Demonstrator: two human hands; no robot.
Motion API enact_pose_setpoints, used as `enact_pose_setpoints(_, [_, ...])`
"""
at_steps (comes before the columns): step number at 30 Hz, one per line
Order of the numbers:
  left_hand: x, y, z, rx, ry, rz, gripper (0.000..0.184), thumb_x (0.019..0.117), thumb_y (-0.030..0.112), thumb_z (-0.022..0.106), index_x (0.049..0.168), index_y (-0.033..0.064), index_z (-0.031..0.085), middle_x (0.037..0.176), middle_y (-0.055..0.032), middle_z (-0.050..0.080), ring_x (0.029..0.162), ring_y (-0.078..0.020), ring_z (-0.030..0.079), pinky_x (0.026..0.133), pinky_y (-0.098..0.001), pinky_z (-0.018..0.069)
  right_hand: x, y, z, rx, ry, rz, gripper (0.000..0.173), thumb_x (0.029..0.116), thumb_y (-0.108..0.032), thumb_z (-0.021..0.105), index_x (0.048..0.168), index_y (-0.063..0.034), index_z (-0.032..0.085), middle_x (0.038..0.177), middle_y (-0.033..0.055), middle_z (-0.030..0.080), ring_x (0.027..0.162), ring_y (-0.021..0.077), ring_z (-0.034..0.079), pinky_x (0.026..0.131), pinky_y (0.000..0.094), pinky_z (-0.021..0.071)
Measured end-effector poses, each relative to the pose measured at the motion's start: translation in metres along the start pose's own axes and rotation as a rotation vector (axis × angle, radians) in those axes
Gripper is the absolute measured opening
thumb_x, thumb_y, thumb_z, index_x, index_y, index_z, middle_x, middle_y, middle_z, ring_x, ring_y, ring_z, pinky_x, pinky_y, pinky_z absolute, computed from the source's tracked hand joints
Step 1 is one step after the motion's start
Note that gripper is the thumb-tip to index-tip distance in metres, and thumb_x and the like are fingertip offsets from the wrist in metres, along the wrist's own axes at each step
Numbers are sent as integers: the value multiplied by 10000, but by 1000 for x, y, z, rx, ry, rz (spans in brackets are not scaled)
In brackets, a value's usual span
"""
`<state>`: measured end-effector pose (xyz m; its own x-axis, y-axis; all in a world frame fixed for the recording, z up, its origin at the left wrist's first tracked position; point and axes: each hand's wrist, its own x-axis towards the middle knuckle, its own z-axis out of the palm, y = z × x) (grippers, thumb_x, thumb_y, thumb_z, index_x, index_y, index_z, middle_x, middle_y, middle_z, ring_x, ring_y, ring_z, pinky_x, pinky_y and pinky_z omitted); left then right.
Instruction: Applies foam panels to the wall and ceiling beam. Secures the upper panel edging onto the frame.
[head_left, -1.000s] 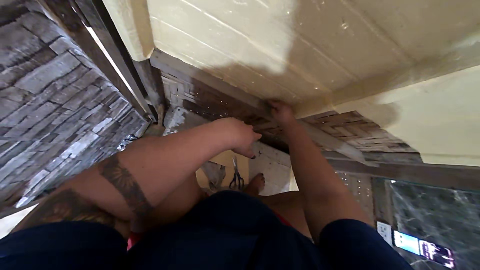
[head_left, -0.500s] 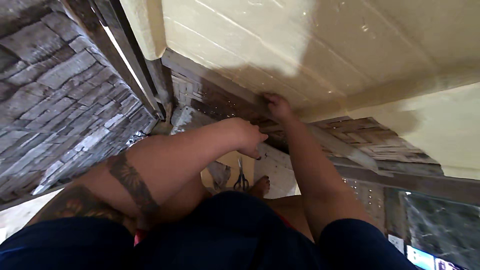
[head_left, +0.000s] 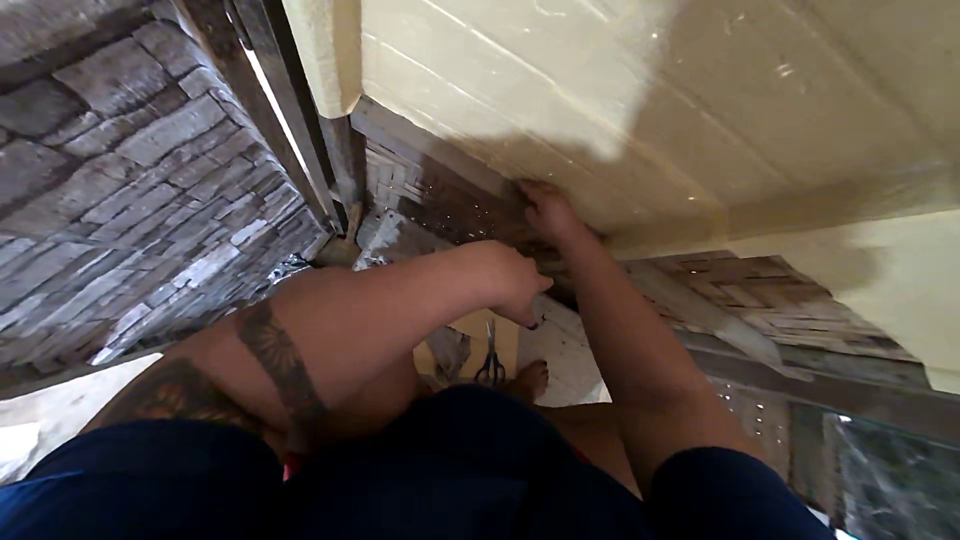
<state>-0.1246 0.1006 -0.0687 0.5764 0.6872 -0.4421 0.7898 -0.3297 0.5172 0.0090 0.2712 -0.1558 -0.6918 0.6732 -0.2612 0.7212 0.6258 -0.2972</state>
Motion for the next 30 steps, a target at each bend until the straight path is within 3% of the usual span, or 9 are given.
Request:
enact_pose_setpoints(5, [1,-2,0,-14,-13,10,715,1020,524,549,1615,194,327,1647,-161,326,1506,-410,315,1152,-625,328,13,-15,-2,15,8,9,498,994,43,455,1482,-34,520,1503,213,513,1423,384,454,1185,516,348])
enact_pose_setpoints(9, [-1,-1,0,-4,-19,-7,713,1023,521,543,1620,204,317,1645,-158,331,1496,-410,333,1138,-617,349,10,-15,-7,-18,-57,-18,530,1001,45,433,1527,-19,451,1559,195,455,1463,360,408,1214,502,310])
enact_pose_setpoints(13, [-3,1,-2,0,-18,4,711,1028,511,541,1621,192,311,1650,-166,317,1500,-415,322,1135,-622,345,15,-26,-8,59,-27,47,500,1019,0,415,1511,-55,491,1528,194,493,1436,344,450,1189,498,350])
enact_pose_setpoints(19, [0,0,-1,-8,-31,4,719,1026,514,544,1624,194,305,1655,-166,306,1504,-415,315,1143,-626,337,19,-26,-13,19,-104,13,554,1003,28,409,1549,-63,436,1555,178,468,1462,347,413,1209,513,311])
enact_pose_setpoints(23, [-5,1,-3,-35,2,22,711,1022,501,561,1611,175,333,1641,-174,331,1498,-420,323,1136,-636,335,20,-36,-12,149,36,97,451,1038,-33,381,1449,-61,564,1466,175,561,1388,306,511,1162,486,387])
enact_pose_setpoints(27, [-7,0,-2,-34,-5,18,713,1022,497,561,1612,170,331,1639,-182,330,1494,-424,329,1138,-632,337,30,-32,-1,27,11,-26,499,998,29,426,1488,-27,506,1509,227,498,1434,381,437,1187,517,343])
enact_pose_setpoints(30, [-8,-1,-4,-34,-17,7,717,1025,496,558,1621,184,310,1647,-189,311,1498,-429,317,1139,-639,327,32,-24,-1,0,-52,-95,550,986,54,424,1531,-18,443,1551,219,454,1460,391,399,1204,521,314])
